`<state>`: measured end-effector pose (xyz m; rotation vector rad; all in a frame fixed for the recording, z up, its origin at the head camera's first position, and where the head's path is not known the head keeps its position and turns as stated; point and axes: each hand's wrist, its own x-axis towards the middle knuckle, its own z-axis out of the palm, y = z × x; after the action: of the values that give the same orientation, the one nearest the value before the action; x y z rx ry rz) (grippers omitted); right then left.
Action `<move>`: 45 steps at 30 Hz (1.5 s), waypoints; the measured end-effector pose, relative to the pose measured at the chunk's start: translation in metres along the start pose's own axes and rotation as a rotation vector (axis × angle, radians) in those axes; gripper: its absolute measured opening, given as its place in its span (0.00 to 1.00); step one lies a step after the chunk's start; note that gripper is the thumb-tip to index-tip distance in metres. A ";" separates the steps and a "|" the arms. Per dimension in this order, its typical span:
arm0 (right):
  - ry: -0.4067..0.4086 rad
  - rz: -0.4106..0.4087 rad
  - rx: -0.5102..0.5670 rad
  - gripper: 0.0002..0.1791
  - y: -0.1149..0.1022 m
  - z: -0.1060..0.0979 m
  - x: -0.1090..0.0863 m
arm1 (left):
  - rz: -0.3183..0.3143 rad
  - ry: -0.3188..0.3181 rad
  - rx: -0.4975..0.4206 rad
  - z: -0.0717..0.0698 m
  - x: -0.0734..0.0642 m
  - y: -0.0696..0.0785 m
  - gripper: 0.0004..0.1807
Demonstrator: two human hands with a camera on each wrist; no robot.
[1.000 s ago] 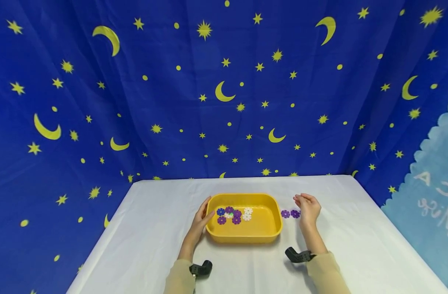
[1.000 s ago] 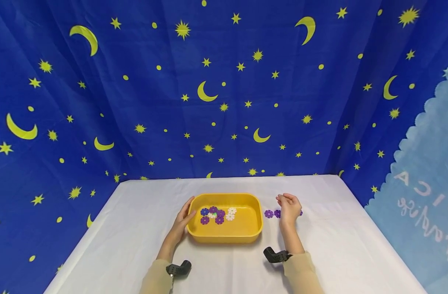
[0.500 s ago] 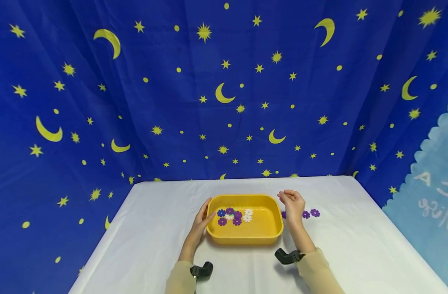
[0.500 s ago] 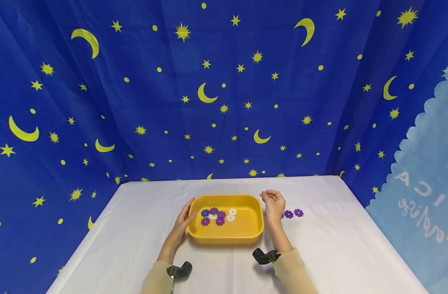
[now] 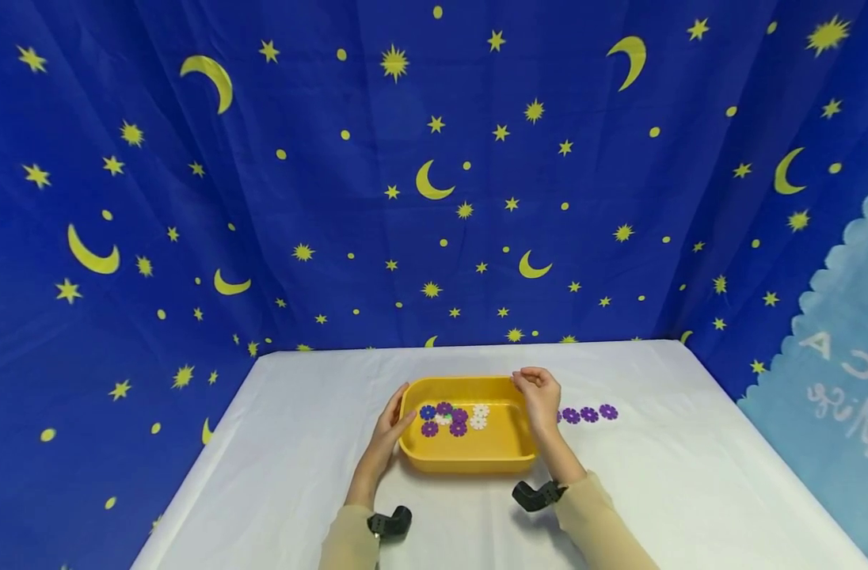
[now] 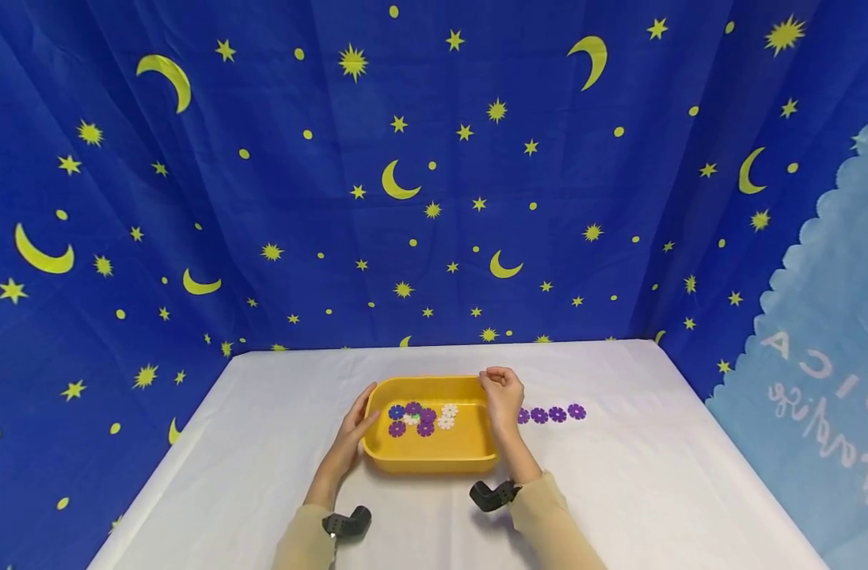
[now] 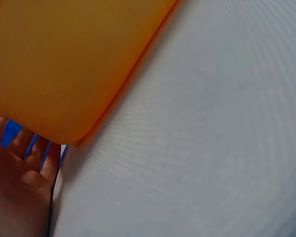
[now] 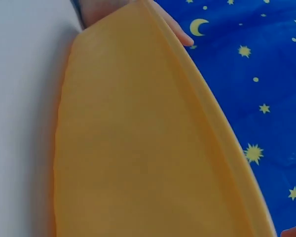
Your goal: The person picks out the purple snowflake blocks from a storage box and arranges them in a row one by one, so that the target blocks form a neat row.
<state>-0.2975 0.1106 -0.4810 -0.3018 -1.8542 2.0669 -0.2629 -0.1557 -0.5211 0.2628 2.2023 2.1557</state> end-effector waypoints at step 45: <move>-0.532 -0.086 -0.143 0.10 0.025 0.052 -0.008 | 0.000 0.018 -0.044 -0.005 0.017 -0.029 0.33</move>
<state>-0.3128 0.0575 -0.5000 0.3249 -2.2667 2.0967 -0.2827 -0.1584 -0.5480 0.2424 2.1610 2.2113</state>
